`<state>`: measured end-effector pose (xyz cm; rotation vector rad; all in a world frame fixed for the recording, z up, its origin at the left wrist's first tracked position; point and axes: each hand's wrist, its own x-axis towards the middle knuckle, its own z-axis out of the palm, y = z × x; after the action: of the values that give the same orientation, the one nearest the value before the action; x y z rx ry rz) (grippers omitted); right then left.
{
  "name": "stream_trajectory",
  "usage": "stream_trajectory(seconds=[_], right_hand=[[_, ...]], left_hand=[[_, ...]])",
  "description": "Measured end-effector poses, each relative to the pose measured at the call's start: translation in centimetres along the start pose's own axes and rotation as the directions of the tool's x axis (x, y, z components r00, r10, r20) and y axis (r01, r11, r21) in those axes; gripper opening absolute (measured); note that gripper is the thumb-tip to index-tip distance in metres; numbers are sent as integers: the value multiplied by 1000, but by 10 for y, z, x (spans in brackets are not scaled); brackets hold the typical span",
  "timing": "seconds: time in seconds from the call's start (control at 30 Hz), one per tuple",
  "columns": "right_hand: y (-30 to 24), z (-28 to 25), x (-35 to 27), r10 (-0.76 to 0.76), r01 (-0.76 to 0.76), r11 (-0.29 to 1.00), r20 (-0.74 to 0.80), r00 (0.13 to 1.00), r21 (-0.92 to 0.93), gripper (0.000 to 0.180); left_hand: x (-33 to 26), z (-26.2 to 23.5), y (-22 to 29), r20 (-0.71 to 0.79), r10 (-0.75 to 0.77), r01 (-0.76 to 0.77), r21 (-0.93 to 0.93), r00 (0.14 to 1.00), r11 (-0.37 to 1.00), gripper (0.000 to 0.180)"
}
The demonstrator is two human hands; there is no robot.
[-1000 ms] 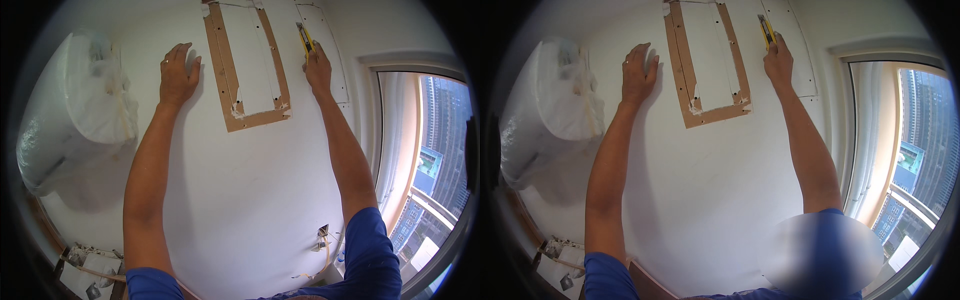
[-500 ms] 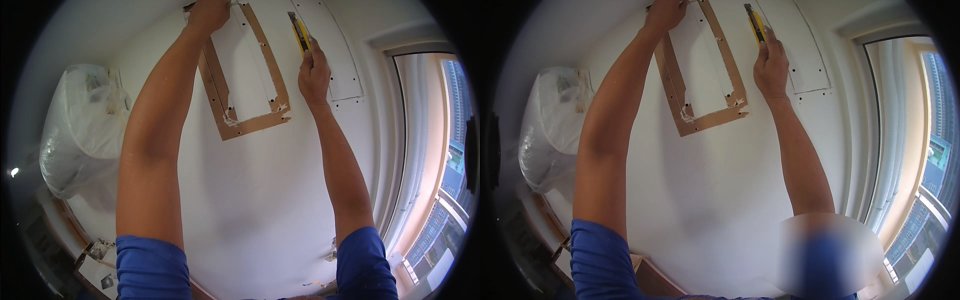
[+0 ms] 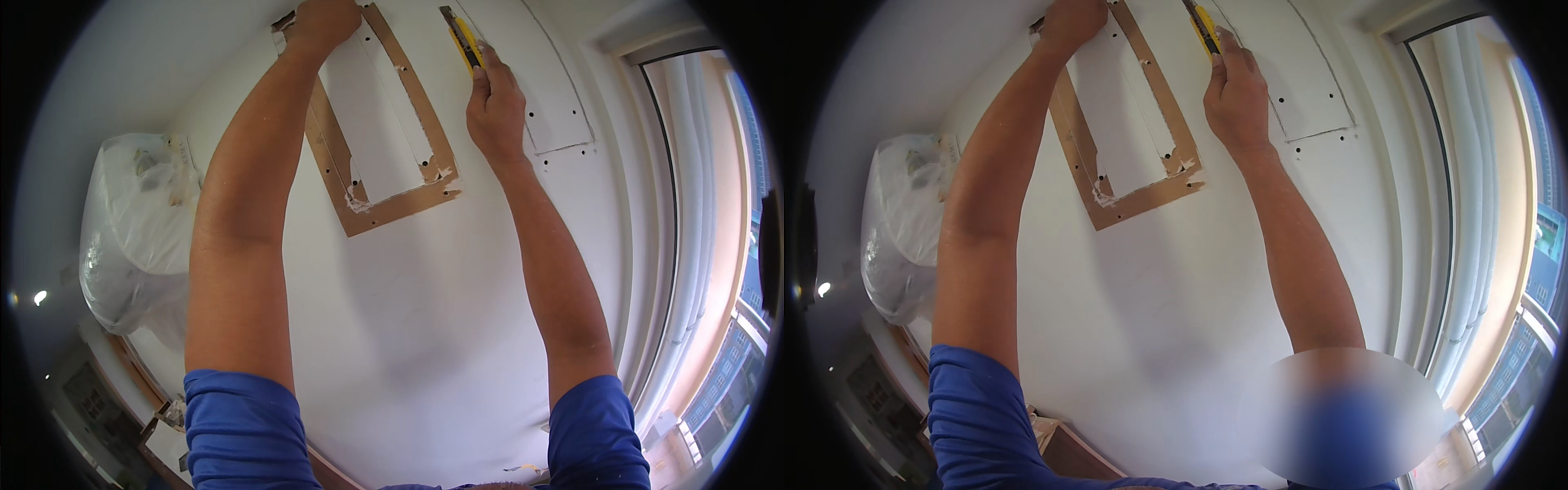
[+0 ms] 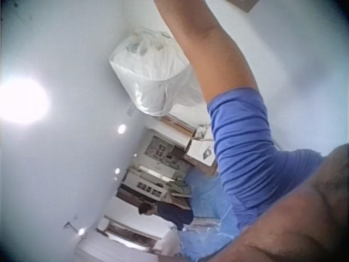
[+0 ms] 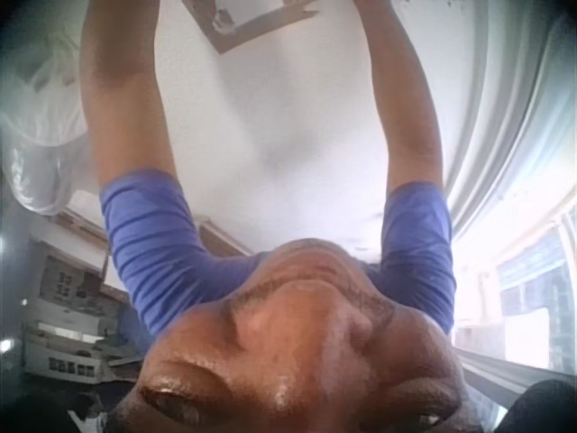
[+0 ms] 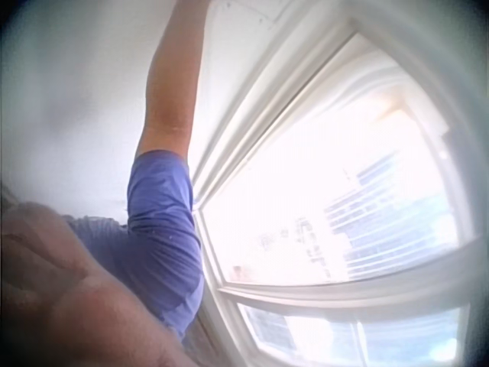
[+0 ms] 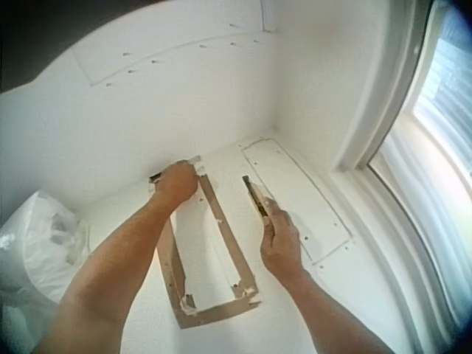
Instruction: The person uses a utility knife to cut along marked lines on a white wall panel, then removes the cut sections by hand. The person repeats this process to create a rectangular opening in the wall.
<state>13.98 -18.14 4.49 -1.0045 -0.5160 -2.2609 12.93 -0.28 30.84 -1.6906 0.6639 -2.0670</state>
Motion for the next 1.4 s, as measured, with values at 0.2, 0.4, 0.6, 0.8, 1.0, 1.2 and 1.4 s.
stream_trajectory(seconds=[0.2,0.4,0.6,0.8,1.0,1.2,1.4], right_hand=[[0,-2,-1,31,-31,999,3,1000,23,38],[2,-1,-1,10,-10,1000,-14,1000,14,37],[-2,-2,-1,34,-34,999,-4,999,22,37],[2,-1,0,17,-17,1000,-5,1000,7,38],[-1,0,-3,42,-42,999,5,999,25,37],[0,-2,-1,41,-41,999,1,999,24,38],[-2,-1,-3,61,-61,997,1,998,56,37]], left_hand=[[15,3,-28,-9,-11,10,-118,1000,993,28],[21,22,-43,-152,-42,-5,-299,987,954,26],[34,-16,-35,-31,-298,216,-619,954,755,24],[35,-16,-40,-219,56,-125,-314,974,941,26],[27,6,-46,-100,77,-86,-92,992,992,25],[23,9,-27,-65,71,-71,-2,995,997,18],[24,16,-36,-71,175,-173,31,982,984,26]])
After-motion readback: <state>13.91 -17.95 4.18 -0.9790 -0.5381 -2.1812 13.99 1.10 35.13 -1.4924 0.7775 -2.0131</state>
